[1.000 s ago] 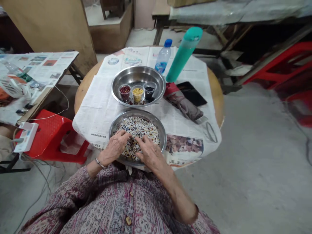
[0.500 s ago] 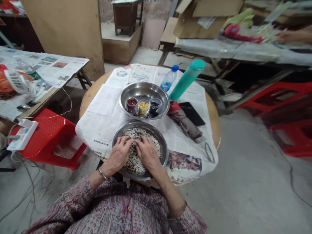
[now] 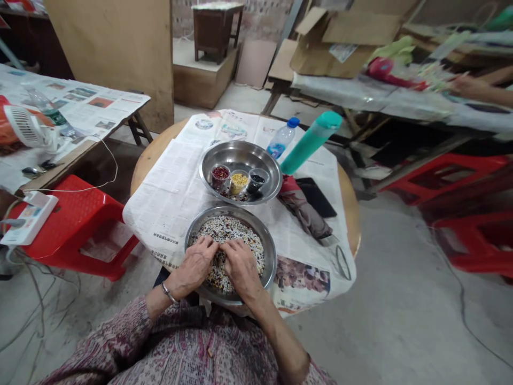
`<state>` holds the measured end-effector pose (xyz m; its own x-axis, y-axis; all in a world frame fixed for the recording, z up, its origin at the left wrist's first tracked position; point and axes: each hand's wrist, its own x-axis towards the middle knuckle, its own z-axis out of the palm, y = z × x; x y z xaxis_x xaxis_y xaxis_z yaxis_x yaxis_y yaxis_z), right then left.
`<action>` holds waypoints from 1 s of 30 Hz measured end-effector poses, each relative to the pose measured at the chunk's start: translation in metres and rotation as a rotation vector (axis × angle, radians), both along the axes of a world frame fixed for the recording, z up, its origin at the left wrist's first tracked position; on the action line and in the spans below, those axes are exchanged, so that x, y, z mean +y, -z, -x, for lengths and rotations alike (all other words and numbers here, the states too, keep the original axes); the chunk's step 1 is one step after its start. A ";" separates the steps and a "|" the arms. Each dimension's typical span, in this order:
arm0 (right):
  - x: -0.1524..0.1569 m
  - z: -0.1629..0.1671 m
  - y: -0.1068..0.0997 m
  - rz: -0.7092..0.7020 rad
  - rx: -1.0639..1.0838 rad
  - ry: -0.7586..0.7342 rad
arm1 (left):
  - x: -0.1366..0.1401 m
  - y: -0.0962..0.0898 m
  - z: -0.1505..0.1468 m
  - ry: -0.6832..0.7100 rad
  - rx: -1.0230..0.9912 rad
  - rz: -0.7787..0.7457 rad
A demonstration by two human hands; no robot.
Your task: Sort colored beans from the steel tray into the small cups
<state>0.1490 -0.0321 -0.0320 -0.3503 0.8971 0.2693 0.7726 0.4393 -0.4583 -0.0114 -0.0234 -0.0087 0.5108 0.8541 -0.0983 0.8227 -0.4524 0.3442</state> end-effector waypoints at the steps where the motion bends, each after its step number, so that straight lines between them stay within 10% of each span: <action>1: 0.003 0.000 -0.003 -0.012 0.010 0.012 | 0.000 0.000 0.000 -0.007 0.000 -0.006; 10: 0.058 -0.017 -0.042 -0.105 0.254 0.240 | 0.000 0.006 -0.002 -0.023 0.029 -0.029; 20: 0.186 -0.035 -0.053 -0.200 -0.159 0.422 | 0.001 0.011 -0.002 -0.026 0.021 -0.028; 30: 0.208 -0.028 -0.055 0.027 -0.465 0.357 | -0.001 0.008 -0.002 -0.016 0.006 0.002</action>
<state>0.1768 0.1761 0.0235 -0.1008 0.9857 0.1352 0.9933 0.1075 -0.0434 -0.0097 -0.0242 -0.0166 0.4967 0.8618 -0.1026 0.8317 -0.4389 0.3401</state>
